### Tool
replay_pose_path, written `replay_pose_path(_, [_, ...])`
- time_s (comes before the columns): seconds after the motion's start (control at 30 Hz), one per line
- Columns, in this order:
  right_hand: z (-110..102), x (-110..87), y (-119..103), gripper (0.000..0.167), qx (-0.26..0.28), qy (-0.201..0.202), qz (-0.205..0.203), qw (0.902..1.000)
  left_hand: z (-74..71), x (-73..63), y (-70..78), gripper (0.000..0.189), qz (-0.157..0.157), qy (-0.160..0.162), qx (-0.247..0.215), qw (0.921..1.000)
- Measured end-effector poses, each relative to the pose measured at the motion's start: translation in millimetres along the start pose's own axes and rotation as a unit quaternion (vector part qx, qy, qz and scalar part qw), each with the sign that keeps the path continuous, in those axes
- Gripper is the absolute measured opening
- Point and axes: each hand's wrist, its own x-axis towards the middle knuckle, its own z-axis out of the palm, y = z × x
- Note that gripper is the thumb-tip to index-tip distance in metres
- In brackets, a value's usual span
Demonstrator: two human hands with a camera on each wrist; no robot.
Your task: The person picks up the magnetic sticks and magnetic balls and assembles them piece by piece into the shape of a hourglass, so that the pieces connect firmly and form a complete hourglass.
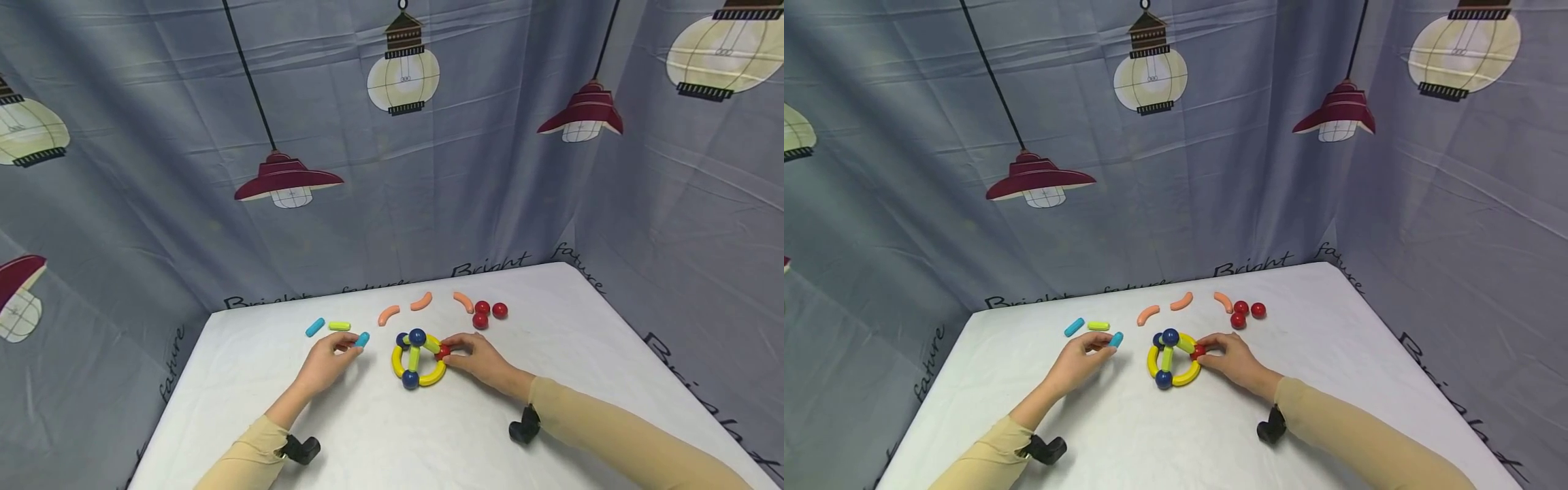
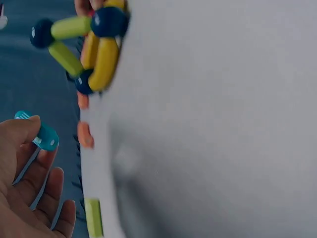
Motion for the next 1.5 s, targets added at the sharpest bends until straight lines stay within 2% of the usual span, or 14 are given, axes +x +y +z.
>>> replay_pose_path(0.1, [1,0.5,0,0.034,0.001,0.002,0.001,1.0,8.6,2.7,18.9,0.029,0.006,-0.013,-0.043,0.999])
replay_pose_path(0.23, [2,1.4,0,0.033,0.004,0.002,-0.002,1.0,19.7,6.7,40.3,0.031,0.005,-0.029,-0.11,0.9935])
replay_pose_path(0.43, [3,3.2,2,0.032,0.007,0.001,-0.003,1.0,34.1,13.0,58.8,0.035,0.012,-0.027,-0.164,0.9861])
replay_pose_path(0.63, [3,3.8,2,0.033,-0.001,-0.001,-0.007,1.0,43.2,17.1,63.7,0.039,0.009,-0.023,-0.184,0.9825])
replay_pose_path(1.0, [2,2.8,1,0.031,0.005,-0.003,-0.005,1.0,50.4,20.7,64.3,0.036,0.01,-0.021,-0.224,0.9742])
replay_pose_path(1.2, [2,1.7,1,0.031,0.005,-0.001,-0.005,1.0,54.2,20.4,66.4,0.035,-0.002,-0.016,-0.218,0.9758])
replay_pose_path(1.37, [1,0.0,1,0.031,0.004,-0.001,-0.006,1.0,45.4,10.4,86.7,0.028,-0.012,-0.024,-0.212,0.977])
replay_pose_path(1.43, [0,-0.2,0,0.031,0.005,-0.001,-0.006,1.0,46.1,10.5,87.0,0.027,-0.012,-0.025,-0.211,0.977])
replay_pose_path(1.5, [0,0.0,0,0.03,0.006,0.0,-0.005,1.0,50.3,13.6,80.6,0.028,-0.008,-0.024,-0.218,0.9756])
